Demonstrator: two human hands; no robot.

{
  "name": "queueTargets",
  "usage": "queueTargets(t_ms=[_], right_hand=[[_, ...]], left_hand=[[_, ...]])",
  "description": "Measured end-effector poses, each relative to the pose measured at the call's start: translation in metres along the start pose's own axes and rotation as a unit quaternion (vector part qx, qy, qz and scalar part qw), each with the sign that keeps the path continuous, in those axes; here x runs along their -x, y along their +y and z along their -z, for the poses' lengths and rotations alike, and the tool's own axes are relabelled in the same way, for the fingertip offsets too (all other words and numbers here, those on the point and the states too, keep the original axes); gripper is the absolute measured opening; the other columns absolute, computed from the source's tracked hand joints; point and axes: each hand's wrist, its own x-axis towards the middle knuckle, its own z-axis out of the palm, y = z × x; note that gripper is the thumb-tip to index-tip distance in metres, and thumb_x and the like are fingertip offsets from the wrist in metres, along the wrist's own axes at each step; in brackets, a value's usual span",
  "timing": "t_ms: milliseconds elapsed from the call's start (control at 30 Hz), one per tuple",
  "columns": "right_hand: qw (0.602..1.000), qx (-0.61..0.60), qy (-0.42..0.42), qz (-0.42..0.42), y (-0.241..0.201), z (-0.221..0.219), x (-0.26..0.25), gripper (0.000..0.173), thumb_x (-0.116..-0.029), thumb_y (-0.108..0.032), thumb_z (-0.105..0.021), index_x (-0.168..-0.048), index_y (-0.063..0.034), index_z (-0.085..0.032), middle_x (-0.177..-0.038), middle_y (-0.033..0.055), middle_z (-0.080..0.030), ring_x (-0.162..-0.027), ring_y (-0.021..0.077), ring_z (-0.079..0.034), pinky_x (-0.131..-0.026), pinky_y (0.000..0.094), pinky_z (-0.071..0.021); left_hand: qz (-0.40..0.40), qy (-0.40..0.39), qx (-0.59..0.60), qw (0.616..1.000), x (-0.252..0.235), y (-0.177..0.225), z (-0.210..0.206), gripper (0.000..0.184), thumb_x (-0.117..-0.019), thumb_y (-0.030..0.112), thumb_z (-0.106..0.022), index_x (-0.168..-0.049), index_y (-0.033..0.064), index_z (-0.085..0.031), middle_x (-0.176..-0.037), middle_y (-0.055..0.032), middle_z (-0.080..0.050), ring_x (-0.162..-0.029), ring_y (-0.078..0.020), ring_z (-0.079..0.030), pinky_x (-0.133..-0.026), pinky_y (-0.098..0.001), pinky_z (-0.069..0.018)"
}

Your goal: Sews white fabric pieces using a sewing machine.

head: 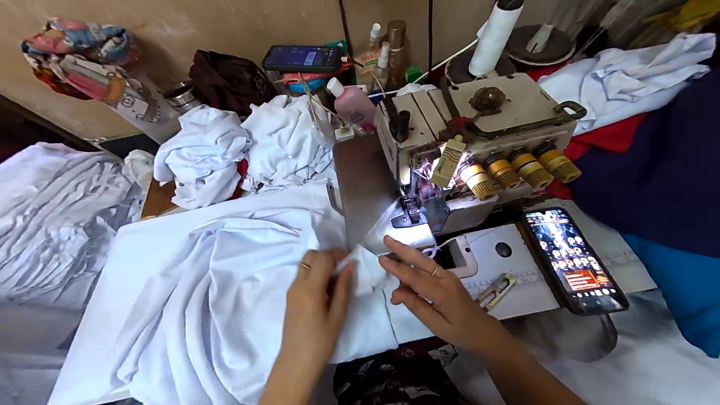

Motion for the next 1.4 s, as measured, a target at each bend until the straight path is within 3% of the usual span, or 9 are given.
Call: queueTargets(t_ms=[233, 500, 700, 867, 1000, 1067, 1167, 1300, 1400], right_hand=[[0.993, 0.074, 0.073, -0.051, 0.019, 0.038, -0.002, 0.024, -0.0981, -0.029, -0.066, -0.088, -0.0074, -0.070, -0.076, -0.0024, -0.060, -0.067, -0.0047, -0.051, -0.062, 0.0105, -0.0438], [0.976, 0.021, 0.205, -0.067, 0.008, 0.034, 0.007, 0.018, -0.0993, -0.033, -0.066, -0.104, -0.0166, -0.062, -0.090, -0.0125, -0.061, -0.068, -0.0108, -0.052, -0.061, 0.0068, -0.0449], [0.984, -0.022, -0.038, -0.170, -0.020, -0.037, 0.017, 0.042, -0.0965, -0.027, -0.069, -0.128, 0.0008, -0.061, -0.104, 0.0077, -0.073, -0.061, 0.0055, -0.060, -0.053, 0.0233, -0.0519], [0.964, -0.081, -0.162, -0.193, -0.012, -0.049, 0.028, 0.027, -0.0957, -0.028, -0.068, -0.098, -0.0016, -0.071, -0.077, 0.0079, -0.067, -0.064, 0.0102, -0.061, -0.059, 0.0272, -0.0521], [0.958, -0.182, -0.169, -0.141, -0.002, -0.048, 0.028, 0.033, -0.0878, -0.031, -0.076, -0.090, 0.0009, -0.071, -0.103, 0.0098, -0.069, -0.100, 0.0083, -0.062, -0.086, 0.0229, -0.0514], [0.918, -0.305, -0.204, -0.152, 0.000, -0.053, 0.021, 0.037, -0.0877, -0.029, -0.076, -0.101, 0.0044, -0.068, -0.126, 0.0112, -0.066, -0.121, 0.0079, -0.059, -0.100, 0.0235, -0.0497], [0.780, -0.503, -0.224, -0.298, -0.006, -0.069, 0.019, 0.045, -0.0917, -0.046, -0.069, -0.121, -0.0132, -0.068, -0.111, -0.0099, -0.072, -0.100, -0.0018, -0.067, -0.087, 0.0214, -0.0555], [0.572, -0.598, -0.182, -0.531, -0.027, -0.090, 0.013, 0.049, -0.1075, -0.050, -0.029, -0.111, -0.0181, -0.067, -0.097, -0.0029, -0.075, -0.089, 0.0073, -0.072, -0.079, 0.0286, -0.0603], [0.501, -0.622, -0.158, -0.581, -0.031, -0.096, 0.026, 0.037, -0.1060, -0.034, -0.034, -0.096, -0.0236, -0.068, -0.087, -0.0040, -0.074, -0.080, 0.0046, -0.071, -0.070, 0.0245, -0.0594]], left_hand=[[-0.105, -0.092, 0.072, 0.988, -0.021, 0.030, -0.027, 0.021, -0.1011, 0.020, -0.059, -0.097, 0.0057, -0.073, -0.090, -0.0086, -0.066, -0.079, -0.0129, -0.063, -0.072, -0.0219, -0.0535], [-0.145, -0.079, 0.070, 0.984, -0.066, 0.044, -0.030, 0.016, -0.0974, 0.018, -0.064, -0.092, 0.0059, -0.074, -0.083, -0.0063, -0.063, -0.070, -0.0128, -0.061, -0.064, -0.0248, -0.0532], [-0.200, 0.027, -0.034, 0.979, -0.108, 0.039, 0.061, 0.014, -0.0977, 0.012, -0.064, -0.099, 0.0012, -0.072, -0.092, -0.0134, -0.064, -0.080, -0.0150, -0.059, -0.072, -0.0256, -0.0477], [-0.083, 0.107, -0.200, 0.970, -0.084, -0.040, 0.140, 0.026, -0.1007, 0.021, -0.064, -0.105, -0.0046, -0.068, -0.098, -0.0271, -0.062, -0.086, -0.0329, -0.058, -0.080, -0.0453, -0.0450], [0.117, 0.014, -0.218, 0.969, -0.035, -0.098, 0.146, 0.031, -0.0930, 0.005, -0.069, -0.120, -0.0093, -0.064, -0.130, -0.0388, -0.053, -0.112, -0.0570, -0.057, -0.091, -0.0701, -0.0470], [0.114, -0.002, -0.165, 0.980, -0.022, -0.096, 0.126, 0.036, -0.0911, 0.005, -0.071, -0.123, -0.0107, -0.063, -0.138, -0.0376, -0.051, -0.125, -0.0568, -0.050, -0.100, -0.0705, -0.0420], [0.035, -0.043, -0.070, 0.996, -0.020, -0.076, 0.081, 0.023, -0.0937, 0.011, -0.068, -0.112, -0.0039, -0.070, -0.120, -0.0240, -0.067, -0.118, -0.0412, -0.061, -0.099, -0.0585, -0.0484], [-0.022, -0.085, -0.096, 0.992, -0.033, -0.064, 0.027, 0.015, -0.0949, 0.016, -0.068, -0.100, 0.0047, -0.076, -0.098, -0.0117, -0.075, -0.103, -0.0332, -0.070, -0.087, -0.0535, -0.0543], [0.026, -0.109, -0.155, 0.981, -0.030, -0.076, 0.003, 0.038, -0.0879, 0.038, -0.077, -0.104, 0.0035, -0.074, -0.099, -0.0159, -0.074, -0.102, -0.0394, -0.068, -0.082, -0.0596, -0.0515]])
